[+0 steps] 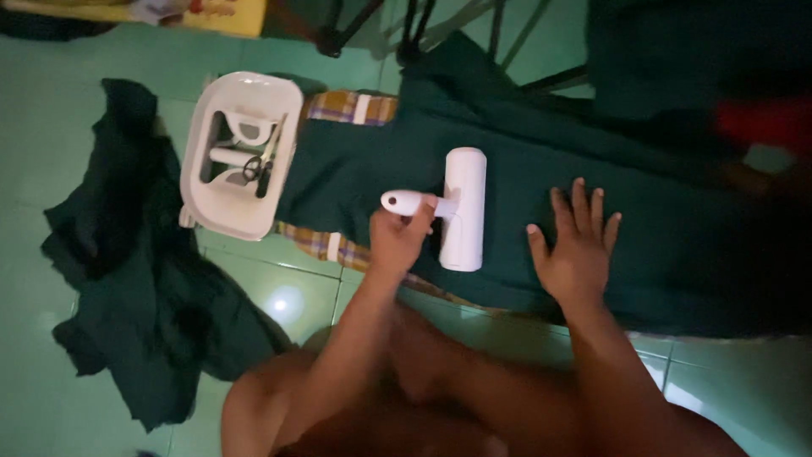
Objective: The person irons a dark green shirt on a plaid ironing board using a white handheld iron. They smooth the fabric with their hands, iron the front and sleeves, and then flip the shirt to iron the back.
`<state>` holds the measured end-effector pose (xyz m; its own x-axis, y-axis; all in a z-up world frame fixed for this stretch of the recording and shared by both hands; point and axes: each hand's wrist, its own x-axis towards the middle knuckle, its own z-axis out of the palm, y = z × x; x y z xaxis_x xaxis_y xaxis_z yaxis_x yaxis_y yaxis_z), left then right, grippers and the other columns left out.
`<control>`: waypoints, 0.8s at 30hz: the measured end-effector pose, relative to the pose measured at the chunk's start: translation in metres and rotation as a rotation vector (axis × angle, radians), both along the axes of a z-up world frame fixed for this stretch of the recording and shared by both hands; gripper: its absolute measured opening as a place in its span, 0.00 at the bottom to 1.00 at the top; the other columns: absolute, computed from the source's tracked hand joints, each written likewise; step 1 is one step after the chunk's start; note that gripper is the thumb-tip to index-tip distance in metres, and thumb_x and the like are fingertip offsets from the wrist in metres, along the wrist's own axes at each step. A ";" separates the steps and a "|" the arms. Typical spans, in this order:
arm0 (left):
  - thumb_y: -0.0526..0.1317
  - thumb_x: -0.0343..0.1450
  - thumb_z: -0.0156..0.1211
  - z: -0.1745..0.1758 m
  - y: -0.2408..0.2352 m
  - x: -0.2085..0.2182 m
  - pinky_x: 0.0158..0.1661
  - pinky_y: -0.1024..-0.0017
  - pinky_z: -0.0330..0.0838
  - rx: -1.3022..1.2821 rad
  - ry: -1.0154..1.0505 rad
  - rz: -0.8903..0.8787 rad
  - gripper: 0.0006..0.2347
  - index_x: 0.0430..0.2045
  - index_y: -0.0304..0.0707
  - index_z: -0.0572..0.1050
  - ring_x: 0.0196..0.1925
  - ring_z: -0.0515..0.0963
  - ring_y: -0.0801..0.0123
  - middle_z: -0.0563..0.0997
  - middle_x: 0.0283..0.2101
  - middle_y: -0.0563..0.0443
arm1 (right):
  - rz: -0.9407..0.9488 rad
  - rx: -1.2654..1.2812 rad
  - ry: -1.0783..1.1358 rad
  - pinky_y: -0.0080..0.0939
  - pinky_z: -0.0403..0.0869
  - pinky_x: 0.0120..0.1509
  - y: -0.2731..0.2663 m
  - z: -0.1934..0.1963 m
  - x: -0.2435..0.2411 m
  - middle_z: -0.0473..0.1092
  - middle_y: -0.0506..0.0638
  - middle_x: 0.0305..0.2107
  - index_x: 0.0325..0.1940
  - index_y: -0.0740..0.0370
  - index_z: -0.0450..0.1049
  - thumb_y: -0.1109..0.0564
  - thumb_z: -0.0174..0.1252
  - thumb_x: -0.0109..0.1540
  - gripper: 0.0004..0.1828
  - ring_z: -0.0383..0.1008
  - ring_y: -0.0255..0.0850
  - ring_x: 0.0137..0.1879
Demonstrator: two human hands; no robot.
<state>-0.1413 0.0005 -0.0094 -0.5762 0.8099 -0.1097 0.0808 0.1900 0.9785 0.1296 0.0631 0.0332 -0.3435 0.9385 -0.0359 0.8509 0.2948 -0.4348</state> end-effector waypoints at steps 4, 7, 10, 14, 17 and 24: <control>0.39 0.71 0.67 -0.001 -0.012 -0.078 0.21 0.65 0.76 -0.011 -0.004 0.060 0.07 0.31 0.33 0.84 0.26 0.84 0.46 0.80 0.21 0.30 | -0.040 -0.028 -0.078 0.77 0.39 0.79 -0.002 0.003 -0.002 0.47 0.63 0.79 0.79 0.57 0.60 0.40 0.47 0.72 0.33 0.41 0.63 0.83; 0.39 0.73 0.66 0.000 -0.022 -0.148 0.22 0.61 0.80 -0.067 -0.036 0.130 0.09 0.36 0.30 0.82 0.23 0.85 0.52 0.82 0.26 0.32 | -0.080 -0.026 -0.157 0.73 0.39 0.81 -0.002 -0.006 -0.004 0.47 0.58 0.80 0.80 0.54 0.60 0.38 0.46 0.72 0.34 0.41 0.59 0.84; 0.41 0.73 0.68 0.018 -0.023 -0.206 0.24 0.59 0.82 -0.080 -0.063 0.212 0.10 0.33 0.30 0.80 0.23 0.85 0.56 0.81 0.25 0.38 | -0.090 0.012 -0.182 0.73 0.40 0.81 -0.005 -0.005 -0.005 0.47 0.57 0.80 0.81 0.54 0.58 0.38 0.46 0.72 0.35 0.40 0.58 0.84; 0.39 0.74 0.66 0.040 -0.024 -0.260 0.22 0.60 0.84 -0.032 -0.015 0.233 0.09 0.38 0.30 0.79 0.24 0.86 0.55 0.83 0.29 0.39 | -0.044 0.042 -0.101 0.77 0.40 0.80 -0.005 0.000 -0.006 0.46 0.63 0.79 0.81 0.59 0.54 0.40 0.45 0.71 0.37 0.39 0.63 0.83; 0.39 0.76 0.66 0.027 -0.017 -0.260 0.14 0.65 0.73 0.030 0.019 0.212 0.07 0.33 0.34 0.80 0.16 0.81 0.60 0.78 0.21 0.39 | -0.064 0.054 -0.108 0.75 0.41 0.80 -0.008 0.001 -0.008 0.46 0.62 0.79 0.81 0.59 0.55 0.41 0.45 0.72 0.37 0.40 0.62 0.84; 0.38 0.72 0.68 0.007 0.020 -0.085 0.29 0.54 0.84 0.061 -0.202 0.079 0.10 0.41 0.27 0.82 0.31 0.87 0.45 0.84 0.36 0.28 | -0.020 0.016 -0.133 0.76 0.40 0.80 -0.007 0.000 -0.008 0.44 0.63 0.79 0.81 0.60 0.53 0.40 0.43 0.72 0.37 0.38 0.63 0.84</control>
<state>-0.2268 0.0208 -0.0025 -0.6093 0.7719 -0.1815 -0.1311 0.1277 0.9831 0.1220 0.0566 0.0332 -0.3175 0.9461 -0.0645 0.9067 0.2830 -0.3129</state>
